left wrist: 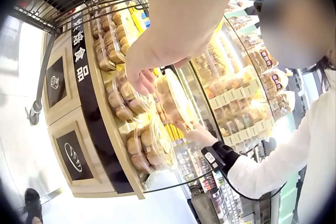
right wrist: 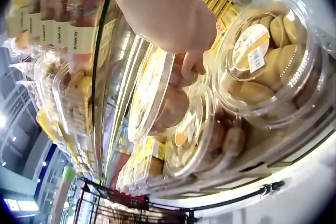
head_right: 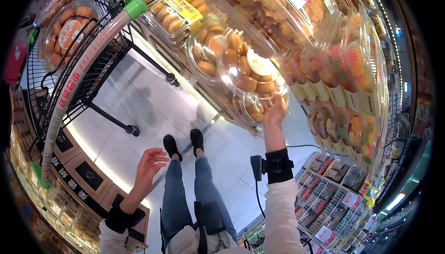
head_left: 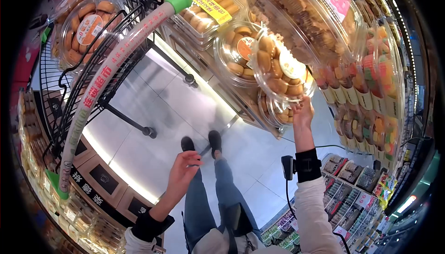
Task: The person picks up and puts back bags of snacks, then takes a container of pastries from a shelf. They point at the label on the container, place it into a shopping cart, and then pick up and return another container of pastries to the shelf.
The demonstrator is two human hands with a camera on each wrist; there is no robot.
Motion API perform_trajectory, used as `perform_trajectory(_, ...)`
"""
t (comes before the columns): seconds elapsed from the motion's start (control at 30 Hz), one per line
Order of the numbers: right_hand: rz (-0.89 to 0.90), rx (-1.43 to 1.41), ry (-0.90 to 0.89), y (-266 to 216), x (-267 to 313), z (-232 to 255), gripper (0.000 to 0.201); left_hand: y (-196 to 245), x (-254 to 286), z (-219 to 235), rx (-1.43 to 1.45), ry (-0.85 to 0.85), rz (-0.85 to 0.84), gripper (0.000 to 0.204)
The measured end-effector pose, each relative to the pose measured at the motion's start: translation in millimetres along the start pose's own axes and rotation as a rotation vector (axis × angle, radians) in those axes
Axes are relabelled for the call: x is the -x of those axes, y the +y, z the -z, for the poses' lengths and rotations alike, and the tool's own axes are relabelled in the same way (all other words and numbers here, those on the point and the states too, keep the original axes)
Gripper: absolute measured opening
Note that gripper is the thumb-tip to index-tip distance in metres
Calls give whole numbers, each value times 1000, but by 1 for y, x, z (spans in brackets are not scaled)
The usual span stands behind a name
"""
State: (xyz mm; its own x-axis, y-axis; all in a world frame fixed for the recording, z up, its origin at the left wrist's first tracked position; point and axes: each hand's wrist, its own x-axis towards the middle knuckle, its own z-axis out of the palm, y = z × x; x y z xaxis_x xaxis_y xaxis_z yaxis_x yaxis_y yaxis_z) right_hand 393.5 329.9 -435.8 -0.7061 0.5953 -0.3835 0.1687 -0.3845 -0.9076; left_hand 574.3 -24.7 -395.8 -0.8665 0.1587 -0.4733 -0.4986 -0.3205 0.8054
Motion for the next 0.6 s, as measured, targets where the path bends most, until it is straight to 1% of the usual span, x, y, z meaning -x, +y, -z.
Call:
perform_trajectory(0.03, -34, 49, -4, 5, 11, 8, 10, 4, 2, -1, -3, 4, 9, 35)
perform_trajectory(0.07, -71, 98, -10, 10, 22, 14, 9, 7, 3, -2, -32, 11, -21, 35)
perform_trajectory(0.2, -169, 188, -179, 12, 90, 27, 9, 16, 4, 1, -126, 55, -88, 34)
perform_trajectory(0.27, -203, 265, -257, 12, 113, 35, 11, 28, 3, 3, -199, 106, -141, 34)
perform_trajectory(0.33, -225, 369, -341, 5, 126, 40, 11, 35, -2, 14, -263, 118, -259, 33)
perform_trajectory(0.37, -236, 421, -382, -1, 131, 43, 12, 43, -3, 16, -344, 141, -276, 33)
perform_trajectory(0.4, -228, 462, -452, -7, 132, 42, 13, 49, -5, 19, -413, 152, -300, 35)
perform_trajectory(0.47, -221, 546, -587, -17, 132, 40, 16, 66, -8, 21, -603, 120, -326, 39)
perform_trajectory(0.5, -273, 551, -654, -19, 131, 39, 22, 71, -9, 20, -666, 89, -314, 42)
perform_trajectory(0.6, -248, 747, -961, -30, 133, 22, 25, 81, -11, 18, -826, -15, -261, 50)
